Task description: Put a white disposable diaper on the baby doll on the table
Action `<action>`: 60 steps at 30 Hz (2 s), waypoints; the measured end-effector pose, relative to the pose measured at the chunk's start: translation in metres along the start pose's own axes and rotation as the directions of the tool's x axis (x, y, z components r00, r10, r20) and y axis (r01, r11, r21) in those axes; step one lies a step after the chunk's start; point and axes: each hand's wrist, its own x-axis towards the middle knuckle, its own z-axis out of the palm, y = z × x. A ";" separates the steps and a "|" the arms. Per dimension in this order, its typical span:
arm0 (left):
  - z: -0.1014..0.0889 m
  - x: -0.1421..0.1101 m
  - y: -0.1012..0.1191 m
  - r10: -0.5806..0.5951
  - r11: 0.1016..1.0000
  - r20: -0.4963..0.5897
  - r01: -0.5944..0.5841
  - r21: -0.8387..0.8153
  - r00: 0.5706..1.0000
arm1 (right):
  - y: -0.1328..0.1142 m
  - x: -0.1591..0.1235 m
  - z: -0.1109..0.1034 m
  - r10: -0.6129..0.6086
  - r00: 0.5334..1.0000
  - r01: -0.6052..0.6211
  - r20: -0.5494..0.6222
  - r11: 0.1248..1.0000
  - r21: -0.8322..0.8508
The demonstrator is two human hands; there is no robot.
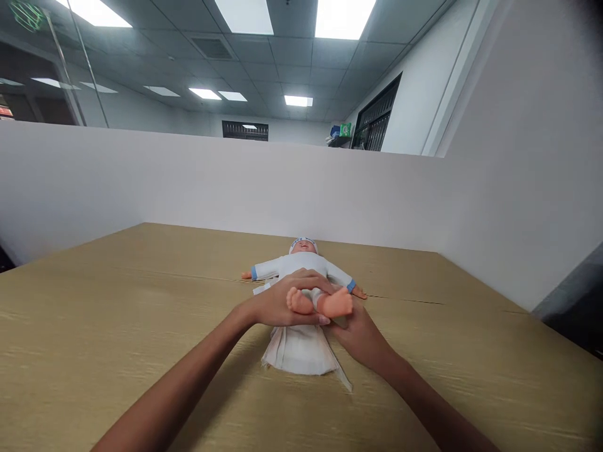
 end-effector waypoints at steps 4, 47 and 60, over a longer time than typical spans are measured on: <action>-0.002 -0.034 -0.008 -0.001 1.000 0.016 0.001 0.031 1.000 | 0.024 -0.016 -0.008 -0.094 0.992 0.092 0.088 0.996 0.018; 0.069 -0.097 -0.033 -0.446 0.750 -0.064 0.412 0.517 0.893 | 0.030 -0.079 0.023 -0.084 0.951 0.241 0.299 0.807 -0.540; 0.025 -0.063 -0.054 -0.339 0.891 -0.275 0.400 0.212 0.900 | 0.036 -0.023 0.009 0.209 0.978 -0.204 0.010 0.963 -0.175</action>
